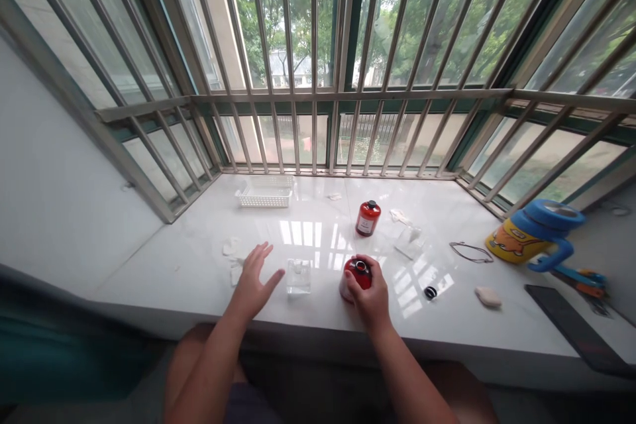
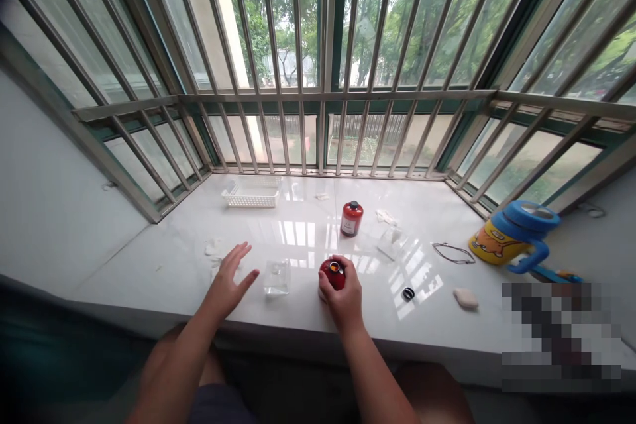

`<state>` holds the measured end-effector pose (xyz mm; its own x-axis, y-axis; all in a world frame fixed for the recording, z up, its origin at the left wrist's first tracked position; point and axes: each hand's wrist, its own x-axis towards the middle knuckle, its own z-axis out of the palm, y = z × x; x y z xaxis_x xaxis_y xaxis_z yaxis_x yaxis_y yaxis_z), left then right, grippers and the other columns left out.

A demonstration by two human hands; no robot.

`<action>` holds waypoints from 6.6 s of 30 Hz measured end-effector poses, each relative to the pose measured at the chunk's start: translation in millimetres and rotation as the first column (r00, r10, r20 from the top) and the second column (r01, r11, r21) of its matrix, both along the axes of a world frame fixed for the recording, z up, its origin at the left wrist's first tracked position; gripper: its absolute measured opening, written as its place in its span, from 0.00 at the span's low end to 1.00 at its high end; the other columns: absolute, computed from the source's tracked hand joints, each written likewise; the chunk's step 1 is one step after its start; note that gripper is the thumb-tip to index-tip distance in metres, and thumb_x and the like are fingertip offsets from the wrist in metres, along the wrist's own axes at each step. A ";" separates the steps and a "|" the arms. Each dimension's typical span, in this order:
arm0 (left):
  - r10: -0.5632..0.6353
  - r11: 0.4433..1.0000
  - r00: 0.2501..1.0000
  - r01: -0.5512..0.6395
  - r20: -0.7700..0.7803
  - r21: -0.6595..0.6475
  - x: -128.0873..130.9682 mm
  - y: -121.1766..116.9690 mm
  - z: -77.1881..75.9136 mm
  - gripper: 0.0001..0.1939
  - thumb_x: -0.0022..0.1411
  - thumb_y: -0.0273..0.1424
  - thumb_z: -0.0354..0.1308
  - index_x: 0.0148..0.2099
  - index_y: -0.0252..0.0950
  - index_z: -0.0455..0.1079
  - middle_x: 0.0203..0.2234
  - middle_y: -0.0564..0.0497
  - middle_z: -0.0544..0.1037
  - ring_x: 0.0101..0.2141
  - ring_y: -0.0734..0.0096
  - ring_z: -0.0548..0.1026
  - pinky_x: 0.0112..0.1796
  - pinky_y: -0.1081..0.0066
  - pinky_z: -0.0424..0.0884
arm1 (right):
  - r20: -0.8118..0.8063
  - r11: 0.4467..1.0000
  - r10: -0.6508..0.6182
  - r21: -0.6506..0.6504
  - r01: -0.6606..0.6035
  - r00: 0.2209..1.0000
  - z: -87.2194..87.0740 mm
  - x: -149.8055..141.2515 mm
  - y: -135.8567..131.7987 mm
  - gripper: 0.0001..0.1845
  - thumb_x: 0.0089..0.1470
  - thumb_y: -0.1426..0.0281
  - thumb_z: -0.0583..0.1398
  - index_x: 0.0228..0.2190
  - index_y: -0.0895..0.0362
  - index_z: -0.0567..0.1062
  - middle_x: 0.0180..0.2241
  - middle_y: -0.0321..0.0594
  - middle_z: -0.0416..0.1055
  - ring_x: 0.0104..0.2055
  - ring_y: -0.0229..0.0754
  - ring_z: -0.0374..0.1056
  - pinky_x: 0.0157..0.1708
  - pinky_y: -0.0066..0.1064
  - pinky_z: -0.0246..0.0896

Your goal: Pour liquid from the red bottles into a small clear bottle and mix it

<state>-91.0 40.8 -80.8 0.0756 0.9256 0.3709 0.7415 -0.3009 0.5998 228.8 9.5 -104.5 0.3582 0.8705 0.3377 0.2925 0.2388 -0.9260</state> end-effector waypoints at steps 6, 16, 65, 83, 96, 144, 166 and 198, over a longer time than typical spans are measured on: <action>-0.114 0.946 0.979 0.159 0.168 -0.284 49.2 -7.3 1.0 0.45 0.52 0.42 0.77 0.69 0.41 0.66 0.67 0.42 0.71 0.67 0.46 0.69 0.69 0.49 0.64 | 0.015 1.000 0.024 -0.011 -0.024 1.000 4.0 1.8 -0.4 0.25 0.58 0.52 0.68 0.52 0.51 0.74 0.50 0.45 0.76 0.50 0.54 0.74 0.52 0.47 0.72; -0.067 0.961 0.932 0.156 0.355 -0.229 59.9 -22.1 12.6 0.37 0.46 0.39 0.81 0.58 0.43 0.75 0.57 0.47 0.79 0.59 0.50 0.77 0.63 0.50 0.73 | 0.215 0.970 0.009 0.234 -0.061 0.977 19.8 32.5 -24.9 0.37 0.60 0.49 0.67 0.63 0.50 0.66 0.68 0.52 0.60 0.71 0.64 0.56 0.69 0.64 0.52; -0.171 0.963 0.842 0.253 0.511 -0.093 209.2 -37.1 4.0 0.35 0.51 0.33 0.77 0.58 0.42 0.65 0.54 0.46 0.76 0.54 0.56 0.76 0.58 0.57 0.72 | -0.717 0.997 0.011 0.064 0.050 0.697 40.8 47.3 -43.5 0.32 0.53 0.54 0.72 0.53 0.46 0.66 0.57 0.46 0.73 0.58 0.57 0.75 0.55 0.60 0.71; -0.181 0.942 0.916 0.266 0.357 -0.205 190.8 -39.1 3.9 0.35 0.49 0.32 0.74 0.57 0.41 0.65 0.51 0.46 0.77 0.51 0.53 0.78 0.53 0.54 0.75 | -0.464 0.990 -0.008 0.120 0.072 0.886 17.4 40.3 -30.1 0.32 0.53 0.55 0.73 0.52 0.49 0.67 0.66 0.53 0.67 0.64 0.57 0.69 0.61 0.58 0.66; -0.214 0.961 0.951 0.246 0.221 -0.126 196.6 -39.6 0.3 0.34 0.52 0.33 0.72 0.59 0.40 0.64 0.51 0.44 0.76 0.51 0.49 0.76 0.53 0.53 0.75 | -0.316 0.990 -0.010 0.128 0.052 0.949 34.0 46.8 -36.0 0.29 0.51 0.57 0.74 0.49 0.50 0.70 0.66 0.53 0.68 0.65 0.59 0.68 0.61 0.57 0.65; -0.170 0.978 0.961 0.192 0.218 -0.085 198.1 -40.2 -7.9 0.33 0.52 0.34 0.73 0.58 0.40 0.64 0.49 0.45 0.77 0.49 0.53 0.77 0.51 0.55 0.76 | 0.089 0.987 -0.011 0.162 -0.003 0.996 58.7 57.3 -37.1 0.26 0.53 0.61 0.74 0.49 0.48 0.71 0.65 0.49 0.68 0.68 0.60 0.65 0.63 0.60 0.65; -0.170 0.974 0.951 0.202 0.257 -0.105 197.3 -41.0 -5.6 0.33 0.53 0.33 0.72 0.57 0.41 0.63 0.49 0.46 0.77 0.50 0.52 0.77 0.52 0.55 0.75 | 0.131 0.982 0.016 0.185 -0.041 0.991 64.3 56.7 -36.4 0.27 0.53 0.63 0.73 0.51 0.48 0.71 0.65 0.49 0.67 0.69 0.59 0.64 0.64 0.61 0.64; -0.164 0.976 0.954 0.194 0.249 -0.103 196.9 -41.2 -3.2 0.32 0.52 0.34 0.72 0.56 0.41 0.64 0.48 0.46 0.77 0.49 0.51 0.78 0.52 0.54 0.76 | 0.155 0.980 0.027 0.191 -0.057 0.988 67.9 56.8 -35.8 0.27 0.53 0.64 0.74 0.51 0.48 0.71 0.65 0.49 0.67 0.68 0.60 0.65 0.65 0.64 0.63</action>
<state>105.9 -0.4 -84.1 0.1680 0.9449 0.2811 0.5135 -0.3273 0.7932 285.6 -26.3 -36.5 0.2550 0.7958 0.5492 0.4113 0.4248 -0.8065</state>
